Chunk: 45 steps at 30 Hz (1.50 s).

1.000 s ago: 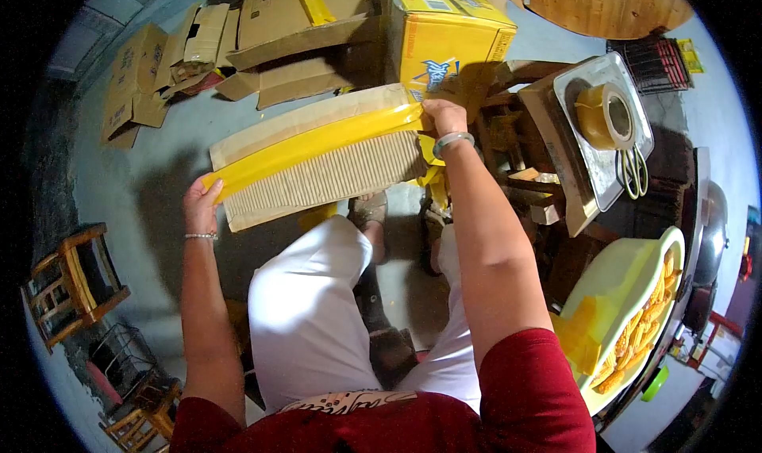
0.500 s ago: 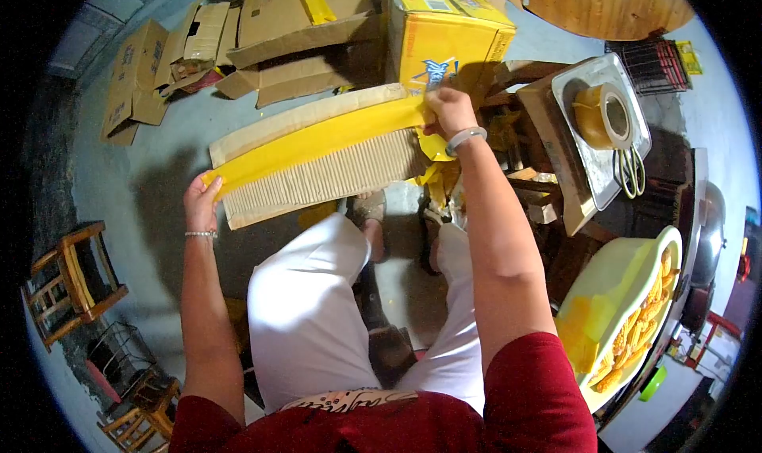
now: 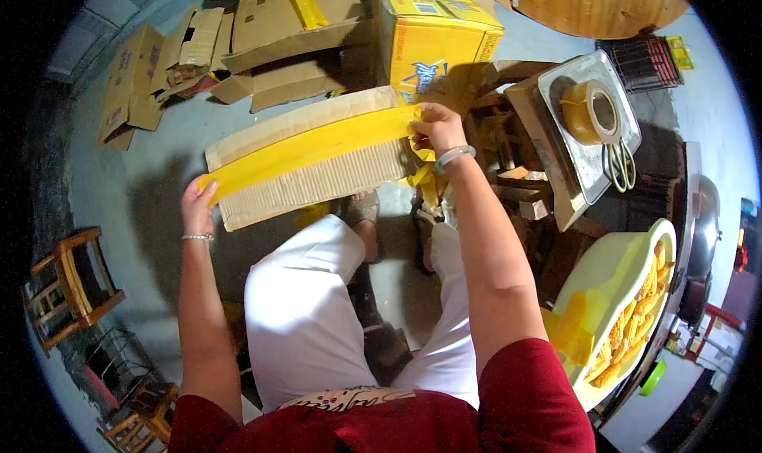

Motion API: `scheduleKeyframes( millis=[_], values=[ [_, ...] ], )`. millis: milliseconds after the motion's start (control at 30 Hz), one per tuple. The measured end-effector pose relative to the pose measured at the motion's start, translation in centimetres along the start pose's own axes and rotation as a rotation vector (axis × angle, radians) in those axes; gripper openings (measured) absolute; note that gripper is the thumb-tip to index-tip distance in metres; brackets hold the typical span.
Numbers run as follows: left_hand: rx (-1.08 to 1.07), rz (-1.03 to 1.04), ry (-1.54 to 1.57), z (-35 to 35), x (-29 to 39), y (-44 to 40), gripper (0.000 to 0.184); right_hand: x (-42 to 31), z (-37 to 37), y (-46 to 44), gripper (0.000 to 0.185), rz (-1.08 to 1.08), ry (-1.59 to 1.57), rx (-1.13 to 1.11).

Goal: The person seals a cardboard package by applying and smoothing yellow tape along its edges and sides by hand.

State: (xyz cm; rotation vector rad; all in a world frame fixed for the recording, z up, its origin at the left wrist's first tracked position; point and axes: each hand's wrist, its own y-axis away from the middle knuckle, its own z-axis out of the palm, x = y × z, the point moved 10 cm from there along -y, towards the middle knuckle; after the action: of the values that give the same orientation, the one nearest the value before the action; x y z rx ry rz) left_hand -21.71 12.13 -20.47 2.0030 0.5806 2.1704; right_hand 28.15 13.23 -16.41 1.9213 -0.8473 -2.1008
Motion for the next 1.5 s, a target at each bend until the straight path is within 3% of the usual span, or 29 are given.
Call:
scheduleKeyframes(
  millis=[567, 900, 1133, 1500],
  values=[
    [-0.031, 0.039, 0.036, -0.6, 0.3, -0.2, 0.020, 0.8, 0.7, -0.8, 0.032, -0.098, 0.077, 0.013],
    [-0.003, 0.015, 0.099, -0.6, -0.2, 0.0, 0.022, -0.4, 0.8, -0.5, 0.027, -0.178, -0.084, 0.001],
    [-0.003, 0.006, 0.078, -0.7, -0.3, 0.1, 0.022, 1.4, 0.5, -1.2, 0.027, -0.055, -0.036, 0.042],
    [-0.036, 0.006, 0.086, -0.4, 0.1, 0.2, 0.023, 1.3, 0.7, -1.9, 0.024, -0.060, 0.057, 0.005]
  ],
)
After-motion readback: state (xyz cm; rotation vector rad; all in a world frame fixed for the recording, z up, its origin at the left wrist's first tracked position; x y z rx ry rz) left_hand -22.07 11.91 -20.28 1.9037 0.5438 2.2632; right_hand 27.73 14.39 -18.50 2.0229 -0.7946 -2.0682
